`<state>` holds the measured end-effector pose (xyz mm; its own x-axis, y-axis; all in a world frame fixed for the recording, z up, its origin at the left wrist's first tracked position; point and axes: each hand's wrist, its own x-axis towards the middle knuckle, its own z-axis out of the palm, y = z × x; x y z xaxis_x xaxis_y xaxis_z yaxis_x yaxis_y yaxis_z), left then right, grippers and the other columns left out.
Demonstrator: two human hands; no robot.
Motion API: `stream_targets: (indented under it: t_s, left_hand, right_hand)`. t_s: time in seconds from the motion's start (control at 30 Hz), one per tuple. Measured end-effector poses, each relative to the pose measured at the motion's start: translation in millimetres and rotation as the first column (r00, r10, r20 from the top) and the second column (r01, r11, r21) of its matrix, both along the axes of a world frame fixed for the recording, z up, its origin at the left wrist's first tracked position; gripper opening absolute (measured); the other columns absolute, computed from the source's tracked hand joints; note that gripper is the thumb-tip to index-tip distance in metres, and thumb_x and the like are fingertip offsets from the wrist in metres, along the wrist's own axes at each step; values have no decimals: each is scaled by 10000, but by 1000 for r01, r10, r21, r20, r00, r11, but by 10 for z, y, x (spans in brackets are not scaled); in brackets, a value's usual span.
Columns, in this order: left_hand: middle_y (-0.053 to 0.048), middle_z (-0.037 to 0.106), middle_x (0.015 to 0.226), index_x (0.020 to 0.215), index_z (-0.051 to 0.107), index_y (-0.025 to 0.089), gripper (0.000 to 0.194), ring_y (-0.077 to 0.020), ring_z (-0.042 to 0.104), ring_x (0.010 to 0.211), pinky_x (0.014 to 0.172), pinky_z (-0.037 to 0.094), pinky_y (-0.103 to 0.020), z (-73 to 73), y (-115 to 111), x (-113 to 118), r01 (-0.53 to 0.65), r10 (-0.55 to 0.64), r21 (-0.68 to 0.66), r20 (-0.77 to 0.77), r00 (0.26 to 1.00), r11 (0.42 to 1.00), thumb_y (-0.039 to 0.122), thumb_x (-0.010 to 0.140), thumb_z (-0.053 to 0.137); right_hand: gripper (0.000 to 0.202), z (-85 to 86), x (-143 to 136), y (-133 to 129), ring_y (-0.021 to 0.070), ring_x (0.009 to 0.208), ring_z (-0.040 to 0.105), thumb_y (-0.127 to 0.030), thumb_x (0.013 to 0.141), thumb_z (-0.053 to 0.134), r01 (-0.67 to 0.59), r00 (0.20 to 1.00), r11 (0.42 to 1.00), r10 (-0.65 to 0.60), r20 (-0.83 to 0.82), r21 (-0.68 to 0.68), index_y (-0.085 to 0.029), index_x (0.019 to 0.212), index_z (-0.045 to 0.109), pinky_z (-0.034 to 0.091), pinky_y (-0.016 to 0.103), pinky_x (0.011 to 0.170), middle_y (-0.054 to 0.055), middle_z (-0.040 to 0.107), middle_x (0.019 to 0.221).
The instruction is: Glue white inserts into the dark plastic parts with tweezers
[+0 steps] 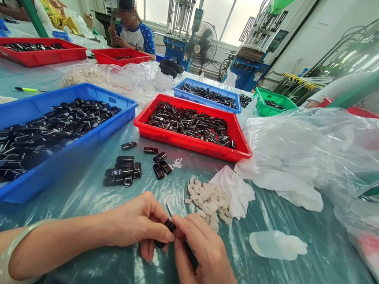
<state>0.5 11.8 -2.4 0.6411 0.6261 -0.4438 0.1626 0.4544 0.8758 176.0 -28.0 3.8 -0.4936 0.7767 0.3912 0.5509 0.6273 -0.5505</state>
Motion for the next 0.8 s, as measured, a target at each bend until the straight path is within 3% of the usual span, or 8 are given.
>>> stream_targets:
  t_s: [0.13,0.23,0.43,0.63,0.73,0.8]
  left_hand:
    - [10,572,535,594,604,108,216,-79,541,406,425,423,-171,32,28,-4,-15,19,-69,50,999,997,318,634,634]
    - [-32,610,620,632,622,90,325,-82,561,425,421,439,-171,34,46,-7,-7,19,-95,134,991,995,411,682,607]
    - [-71,625,661,680,633,72,415,-92,577,430,385,430,-157,9,40,-8,17,11,-135,200,980,991,474,736,547]
    - [-71,629,671,695,637,75,375,-93,576,437,407,442,-172,7,37,-16,26,-4,-116,192,981,993,441,727,561]
    - [-55,621,677,678,622,84,334,-87,560,446,429,441,-185,51,42,-23,16,-9,-55,130,991,998,418,690,594]
    - [-23,580,597,652,606,95,324,-93,545,456,442,428,-191,105,49,-47,-6,4,61,32,999,998,413,704,573]
  right_hand:
    - [391,-24,-11,-11,118,727,622,-71,806,485,8,996,998,-14,-87,-68,-240,1158,505,506,195,652,-5,615,771]
    - [398,-16,-14,-10,109,661,614,-95,826,486,5,978,976,-50,-204,-219,-262,1186,512,510,207,650,-20,618,737]
    - [291,21,9,10,147,647,607,-221,822,537,-11,923,834,-205,-327,-552,-198,1106,599,510,269,640,12,600,711]
    - [281,29,-7,24,148,651,596,-264,796,576,-53,886,768,-259,-385,-638,-201,1065,628,503,274,633,5,588,700]
    - [309,-5,-36,19,141,642,585,-304,787,594,-12,865,777,-308,-397,-630,-205,1078,622,499,263,625,3,590,700]
    - [330,-42,-47,19,128,622,565,-323,770,616,39,845,789,-354,-402,-614,-210,1080,622,490,237,599,-4,587,690]
